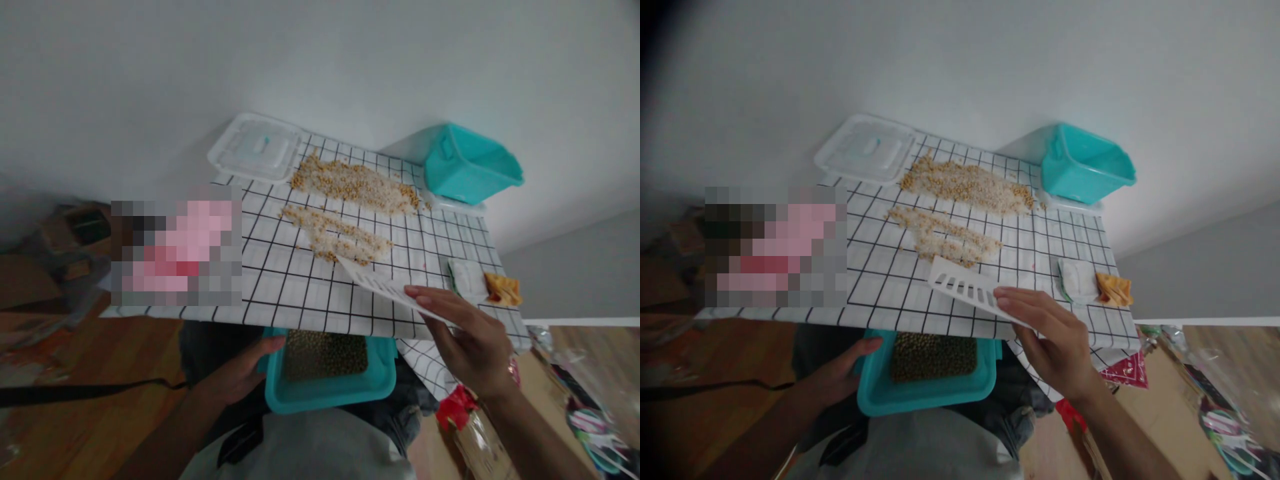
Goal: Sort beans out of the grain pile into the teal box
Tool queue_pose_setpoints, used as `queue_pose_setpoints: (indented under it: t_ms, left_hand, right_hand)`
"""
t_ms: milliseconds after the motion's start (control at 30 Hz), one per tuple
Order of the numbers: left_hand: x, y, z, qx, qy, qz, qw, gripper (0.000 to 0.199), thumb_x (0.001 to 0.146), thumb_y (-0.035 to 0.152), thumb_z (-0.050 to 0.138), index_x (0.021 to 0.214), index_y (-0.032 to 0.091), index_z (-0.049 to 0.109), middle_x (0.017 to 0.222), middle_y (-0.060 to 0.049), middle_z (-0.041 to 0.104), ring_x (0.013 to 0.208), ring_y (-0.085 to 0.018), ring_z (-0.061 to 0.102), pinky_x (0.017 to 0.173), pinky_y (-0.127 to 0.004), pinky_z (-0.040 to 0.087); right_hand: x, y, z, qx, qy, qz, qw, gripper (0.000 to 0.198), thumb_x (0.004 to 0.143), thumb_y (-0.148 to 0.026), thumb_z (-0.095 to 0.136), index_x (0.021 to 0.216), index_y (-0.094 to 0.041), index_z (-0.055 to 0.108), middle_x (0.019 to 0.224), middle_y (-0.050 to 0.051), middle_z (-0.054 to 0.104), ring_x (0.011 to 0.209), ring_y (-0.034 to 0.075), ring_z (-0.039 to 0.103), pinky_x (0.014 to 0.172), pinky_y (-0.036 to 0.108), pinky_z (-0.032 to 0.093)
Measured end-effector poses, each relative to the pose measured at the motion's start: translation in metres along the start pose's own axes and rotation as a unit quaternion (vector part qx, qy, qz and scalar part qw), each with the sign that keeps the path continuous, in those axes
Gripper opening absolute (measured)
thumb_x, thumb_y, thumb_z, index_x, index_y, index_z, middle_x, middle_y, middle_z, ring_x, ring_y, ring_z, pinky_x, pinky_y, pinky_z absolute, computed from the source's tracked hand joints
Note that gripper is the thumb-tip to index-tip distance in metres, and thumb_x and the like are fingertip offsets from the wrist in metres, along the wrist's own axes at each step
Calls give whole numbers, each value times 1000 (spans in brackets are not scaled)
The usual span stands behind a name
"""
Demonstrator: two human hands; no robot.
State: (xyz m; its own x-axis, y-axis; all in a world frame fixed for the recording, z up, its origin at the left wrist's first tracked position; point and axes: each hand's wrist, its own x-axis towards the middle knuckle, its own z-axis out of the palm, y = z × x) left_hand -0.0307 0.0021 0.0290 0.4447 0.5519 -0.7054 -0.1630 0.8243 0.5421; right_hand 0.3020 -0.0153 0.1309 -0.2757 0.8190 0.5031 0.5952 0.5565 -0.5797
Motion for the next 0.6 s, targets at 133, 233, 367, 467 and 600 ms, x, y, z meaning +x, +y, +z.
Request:
queue_pose_setpoints:
  t_ms: [133,233,367,467,600]
  left_hand:
    - [-1,-4,-8,44,19,32,998,23,56,11,81,70,27,75,79,1,79,92,-30,71,98,-39,51]
    - [0,-6,-14,101,47,81,991,23,56,13,82,73,27,77,86,0,80,95,-29,70,103,-39,47]
    - [-1,-2,-6,40,-5,36,999,12,69,29,76,79,24,77,96,-6,80,101,-32,69,100,-43,49]
    - [-1,1,-3,7,-20,12,1000,10,74,34,72,76,25,76,91,-6,80,101,-33,70,97,-44,52]
    - [3,-8,-17,42,-1,59,997,21,60,15,83,75,29,78,86,-1,80,105,-32,68,107,-41,44]
  right_hand:
    - [25,30,12,-85,17,-67,994,52,83,1,59,128,-26,61,126,5,68,118,23,63,96,45,56]
    - [32,42,25,-110,-22,-120,986,50,88,-4,56,132,-27,58,130,4,65,125,22,58,97,45,55]
    - [25,40,36,-113,-93,-155,977,47,93,-10,53,137,-25,52,136,5,61,132,22,51,102,47,52]
    - [13,31,37,-122,-109,-172,971,46,92,-11,56,137,-22,53,136,6,61,133,22,50,105,46,51]
    - [-1,19,35,-128,-112,-190,967,43,90,-12,60,132,-20,57,134,7,62,132,23,52,103,45,52]
